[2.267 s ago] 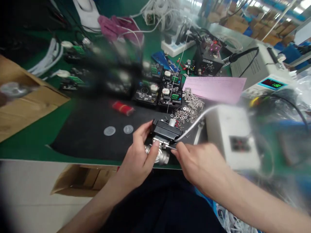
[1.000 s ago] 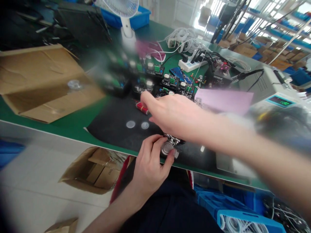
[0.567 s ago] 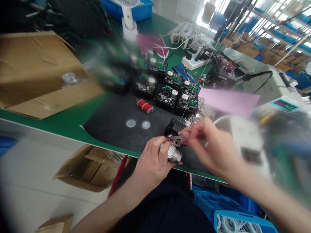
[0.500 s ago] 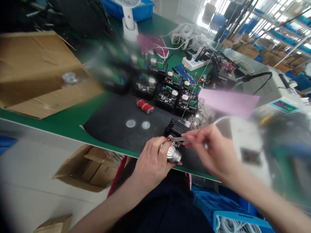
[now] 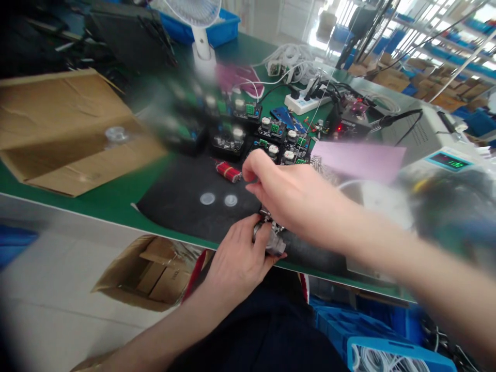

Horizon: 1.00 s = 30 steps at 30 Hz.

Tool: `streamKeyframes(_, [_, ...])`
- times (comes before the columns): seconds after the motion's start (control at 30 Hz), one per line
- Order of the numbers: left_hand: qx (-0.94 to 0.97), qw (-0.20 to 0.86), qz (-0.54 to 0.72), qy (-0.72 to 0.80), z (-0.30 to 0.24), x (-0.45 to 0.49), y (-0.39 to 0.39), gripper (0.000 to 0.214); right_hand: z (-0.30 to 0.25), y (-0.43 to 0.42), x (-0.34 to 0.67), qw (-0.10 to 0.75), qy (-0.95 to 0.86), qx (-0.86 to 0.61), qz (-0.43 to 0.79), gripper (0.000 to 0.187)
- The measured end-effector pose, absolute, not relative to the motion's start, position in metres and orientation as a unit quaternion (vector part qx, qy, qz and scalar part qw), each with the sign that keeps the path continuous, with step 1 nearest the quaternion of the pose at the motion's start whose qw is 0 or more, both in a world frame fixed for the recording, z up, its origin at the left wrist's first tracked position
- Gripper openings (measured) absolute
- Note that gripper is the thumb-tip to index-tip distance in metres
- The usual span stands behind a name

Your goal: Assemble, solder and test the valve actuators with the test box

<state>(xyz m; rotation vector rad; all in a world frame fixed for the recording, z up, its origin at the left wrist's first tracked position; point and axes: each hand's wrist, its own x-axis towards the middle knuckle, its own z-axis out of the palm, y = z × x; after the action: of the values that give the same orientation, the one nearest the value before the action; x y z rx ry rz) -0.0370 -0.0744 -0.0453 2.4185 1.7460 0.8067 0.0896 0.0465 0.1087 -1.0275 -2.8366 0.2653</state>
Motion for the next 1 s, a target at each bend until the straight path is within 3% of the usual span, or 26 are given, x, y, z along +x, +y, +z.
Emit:
streamKeyframes(0.13, [0.819, -0.018, 0.195, 0.540, -0.035, -0.043, -0.070, 0.045, 0.104, 0.058, 0.071, 0.000, -0.951, -0.293, 0.095, 0.018])
streamKeyframes(0.27, [0.842, -0.037, 0.158, 0.514, -0.033, -0.050, -0.066, 0.052, 0.101, 0.061, 0.065, -0.018, -0.956, -0.267, 0.117, 0.017])
streamKeyframes(0.57, [0.852, -0.071, 0.256, 0.451, -0.057, -0.061, -0.055, 0.058, 0.086, 0.033, 0.113, 0.114, -0.919, -0.349, 0.141, 0.006])
streamKeyframes(0.73, [0.846, -0.061, 0.292, 0.443, -0.067, -0.061, -0.053, 0.058, 0.051, 0.006, 0.145, 0.242, -0.845, -0.426, 0.217, 0.006])
streamKeyframes(0.87, [0.850, -0.068, 0.287, 0.437, -0.068, -0.064, -0.053, 0.061, 0.042, 0.000, 0.150, 0.249, -0.821, -0.451, 0.247, 0.008])
streamKeyframes(1.0, [0.855, -0.054, 0.252, 0.450, -0.062, -0.066, -0.053, 0.059, 0.067, 0.010, 0.130, 0.241, -0.837, -0.452, 0.192, 0.014])
